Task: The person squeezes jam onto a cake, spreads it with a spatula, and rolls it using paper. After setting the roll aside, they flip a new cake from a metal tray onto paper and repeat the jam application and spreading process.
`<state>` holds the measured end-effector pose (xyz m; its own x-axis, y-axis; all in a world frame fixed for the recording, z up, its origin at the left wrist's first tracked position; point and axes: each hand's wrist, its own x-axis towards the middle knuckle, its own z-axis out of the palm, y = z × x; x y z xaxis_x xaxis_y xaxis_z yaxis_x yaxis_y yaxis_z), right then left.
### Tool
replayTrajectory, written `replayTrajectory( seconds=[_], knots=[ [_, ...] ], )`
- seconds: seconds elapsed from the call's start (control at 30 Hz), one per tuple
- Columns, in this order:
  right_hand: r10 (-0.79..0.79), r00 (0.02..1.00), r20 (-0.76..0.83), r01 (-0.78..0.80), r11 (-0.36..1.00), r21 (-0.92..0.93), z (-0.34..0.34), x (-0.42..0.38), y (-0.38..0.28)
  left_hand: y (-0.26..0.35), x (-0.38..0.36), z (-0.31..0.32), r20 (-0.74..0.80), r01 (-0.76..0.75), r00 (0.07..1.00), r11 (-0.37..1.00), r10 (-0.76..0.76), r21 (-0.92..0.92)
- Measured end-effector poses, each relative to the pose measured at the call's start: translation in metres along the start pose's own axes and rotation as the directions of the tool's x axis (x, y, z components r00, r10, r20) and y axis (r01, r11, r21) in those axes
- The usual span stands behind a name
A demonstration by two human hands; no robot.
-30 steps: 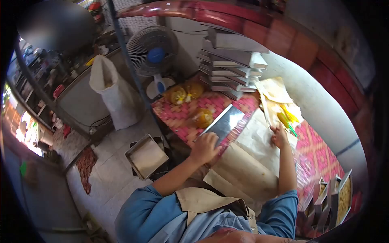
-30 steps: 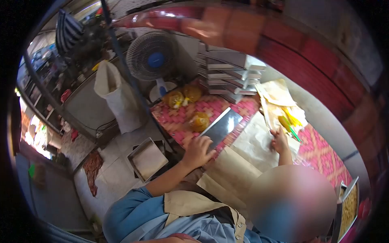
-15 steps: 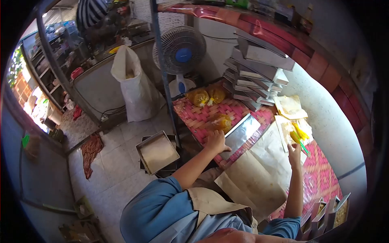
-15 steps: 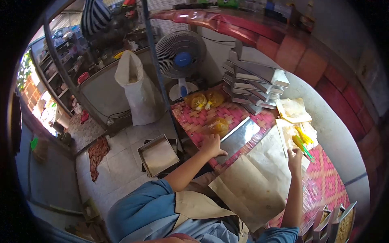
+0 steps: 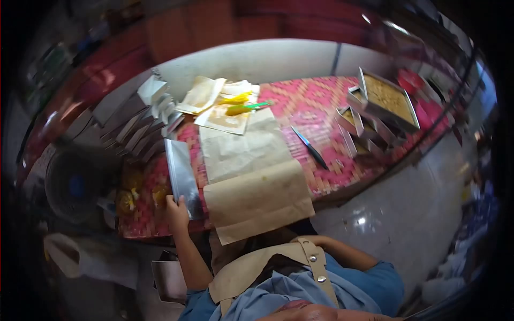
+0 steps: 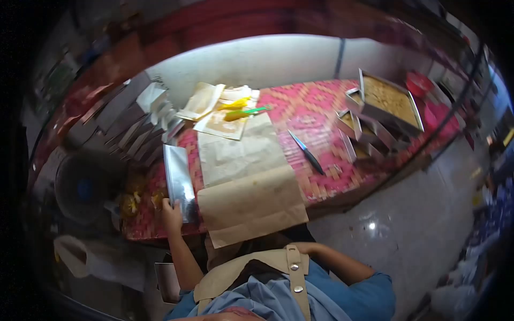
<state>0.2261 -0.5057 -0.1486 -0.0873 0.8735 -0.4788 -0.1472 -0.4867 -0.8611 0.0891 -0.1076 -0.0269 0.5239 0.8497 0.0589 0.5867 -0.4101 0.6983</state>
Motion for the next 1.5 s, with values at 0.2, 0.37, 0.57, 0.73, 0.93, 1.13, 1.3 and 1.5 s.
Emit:
replayTrajectory(
  seconds=[0.2, 0.37, 0.57, 0.73, 0.93, 1.13, 1.3, 1.5],
  knots=[
    [-0.268, 0.872, -0.410, 0.182, 0.954, -0.237, 0.008, -0.035, -0.145, 0.066, -0.052, 0.011, -0.471, -0.412, 0.826, 0.902, 0.309, -0.130],
    [-0.715, 0.347, -0.608, 0.737, 0.609, -0.295, 0.043, 0.014, -0.196, 0.105, -0.113, 0.040, -0.199, -0.881, 0.397, 0.433, 0.896, 0.193],
    [-0.416, 0.239, -0.877, 0.801, 0.595, -0.063, 0.034, 0.018, -0.172, 0.101, -0.114, 0.016, -0.147, -0.960, 0.272, 0.258, 0.951, -0.110],
    [-0.253, -0.046, -0.966, 0.874, 0.458, -0.161, -0.016, -0.042, -0.167, 0.008, -0.080, 0.017, -0.200, -0.177, 0.978, 0.733, 0.057, -0.657],
    [-0.301, -0.025, -0.953, 0.861, 0.479, -0.174, -0.057, -0.092, -0.145, -0.033, -0.036, 0.011, 0.852, 0.482, 0.455, 0.733, 0.258, -0.479],
    [-0.454, -0.322, -0.831, 0.432, 0.711, -0.555, -0.055, -0.095, -0.173, 0.091, -0.001, 0.057, 0.257, 0.536, 0.748, -0.329, 0.612, -0.777],
    [-0.937, 0.125, -0.325, -0.192, 0.298, -0.935, -0.037, -0.087, -0.208, 0.099, -0.090, 0.076, 0.636, -0.737, 0.004, 0.433, 0.771, -0.519],
    [-0.772, 0.635, 0.025, -0.052, -0.075, -0.996, -0.015, -0.001, -0.208, 0.048, -0.125, 0.113, 0.589, -0.911, 0.264, 0.397, 0.764, -0.107]
  ],
)
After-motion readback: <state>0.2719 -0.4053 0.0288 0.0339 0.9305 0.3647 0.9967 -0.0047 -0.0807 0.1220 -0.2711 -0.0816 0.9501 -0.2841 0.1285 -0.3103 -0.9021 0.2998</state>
